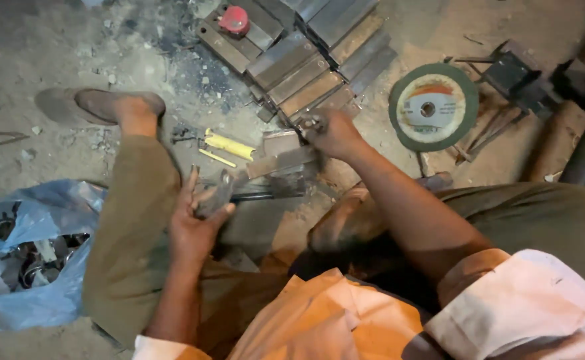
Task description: The person sits on the floor and uses a hand file to smooth the edges of rectangular metal bars. They hold each bar with one hand and file the edges with the other, occasionally turning the bar to work on different sides. Finished bars are placed in a stack nearby.
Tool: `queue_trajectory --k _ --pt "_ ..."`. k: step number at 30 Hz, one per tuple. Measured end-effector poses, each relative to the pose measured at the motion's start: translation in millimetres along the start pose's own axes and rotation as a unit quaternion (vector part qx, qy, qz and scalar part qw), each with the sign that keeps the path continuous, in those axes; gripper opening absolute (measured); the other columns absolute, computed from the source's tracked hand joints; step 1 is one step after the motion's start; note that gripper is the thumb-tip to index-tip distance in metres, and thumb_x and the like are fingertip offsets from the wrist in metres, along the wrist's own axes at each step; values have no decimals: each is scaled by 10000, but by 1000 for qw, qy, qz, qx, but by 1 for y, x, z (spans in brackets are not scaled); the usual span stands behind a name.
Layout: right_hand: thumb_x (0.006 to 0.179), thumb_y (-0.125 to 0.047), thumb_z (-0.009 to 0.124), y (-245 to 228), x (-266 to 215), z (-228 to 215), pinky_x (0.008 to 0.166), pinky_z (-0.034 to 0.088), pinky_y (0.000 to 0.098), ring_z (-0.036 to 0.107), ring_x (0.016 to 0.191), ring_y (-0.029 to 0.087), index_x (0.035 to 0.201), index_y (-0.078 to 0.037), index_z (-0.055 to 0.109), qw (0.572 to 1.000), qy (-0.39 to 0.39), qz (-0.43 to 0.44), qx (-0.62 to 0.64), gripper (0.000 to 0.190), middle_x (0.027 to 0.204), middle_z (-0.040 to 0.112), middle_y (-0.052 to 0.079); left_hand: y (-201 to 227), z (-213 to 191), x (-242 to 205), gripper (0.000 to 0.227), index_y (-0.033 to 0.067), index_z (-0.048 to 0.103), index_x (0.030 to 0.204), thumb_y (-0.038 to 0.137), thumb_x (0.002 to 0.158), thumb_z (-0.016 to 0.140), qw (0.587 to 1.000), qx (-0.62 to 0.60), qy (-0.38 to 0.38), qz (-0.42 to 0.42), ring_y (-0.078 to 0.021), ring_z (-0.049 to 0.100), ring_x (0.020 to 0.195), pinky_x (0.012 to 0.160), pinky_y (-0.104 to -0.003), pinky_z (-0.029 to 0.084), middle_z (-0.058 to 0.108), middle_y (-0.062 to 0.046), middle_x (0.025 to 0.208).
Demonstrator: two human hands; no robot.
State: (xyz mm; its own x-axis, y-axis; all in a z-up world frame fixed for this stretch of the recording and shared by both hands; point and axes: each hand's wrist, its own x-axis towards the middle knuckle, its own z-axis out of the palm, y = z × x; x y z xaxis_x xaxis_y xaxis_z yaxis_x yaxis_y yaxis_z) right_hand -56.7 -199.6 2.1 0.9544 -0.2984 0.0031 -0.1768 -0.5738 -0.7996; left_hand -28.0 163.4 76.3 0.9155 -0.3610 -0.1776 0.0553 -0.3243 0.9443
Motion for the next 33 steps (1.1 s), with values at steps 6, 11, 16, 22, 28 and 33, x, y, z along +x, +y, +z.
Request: queue_trajectory --k 6,11,16,22,28,33 --pt "908 -96 672 14 14 -39 805 557 381 716 913 266 1146 -13 755 997 54 43 14 265 1053 733 167 -30 9 12 841 -23 455 1503 17 763 853 998 -47 45 25 -206 576 1252 1002 -343 487 514 -136 1507" --pt "963 -223 607 24 -8 -41 690 610 343 720 749 224 1021 -11 714 898 -10 387 206 244 855 745 101 -70 41 47 539 -52 549 1358 68 866 736 936 -275 11 -218 -194 661 869 725 -328 547 692 -85 1031" --pt "981 -290 594 28 -22 3 669 536 361 645 754 194 1015 -7 749 882 -116 389 239 324 851 700 68 -91 64 69 463 54 651 1280 -8 820 659 927 -280 -43 -247 -117 539 591 468 -249 388 636 -33 816" --pt "791 -322 791 -9 -23 -2 753 574 430 697 845 300 1095 -12 724 990 1 142 26 439 963 718 149 -108 75 74 361 38 696 1244 29 888 636 927 -286 -42 -241 -87 457 569 465 -235 364 568 -6 801" --pt "578 -208 827 -61 -21 7 876 513 506 641 1018 421 1159 -38 711 958 -141 -181 -172 616 1066 682 208 -126 83 80 467 56 656 1325 13 861 625 975 -162 7 -153 -78 557 752 643 -224 462 639 26 909" --pt "652 -135 756 -67 -13 17 907 539 465 651 1079 406 1107 -63 711 950 -158 -216 -158 463 1169 691 167 -128 78 70 456 31 653 1329 5 874 658 981 -139 -4 -133 -117 563 790 673 -261 468 630 -3 910"
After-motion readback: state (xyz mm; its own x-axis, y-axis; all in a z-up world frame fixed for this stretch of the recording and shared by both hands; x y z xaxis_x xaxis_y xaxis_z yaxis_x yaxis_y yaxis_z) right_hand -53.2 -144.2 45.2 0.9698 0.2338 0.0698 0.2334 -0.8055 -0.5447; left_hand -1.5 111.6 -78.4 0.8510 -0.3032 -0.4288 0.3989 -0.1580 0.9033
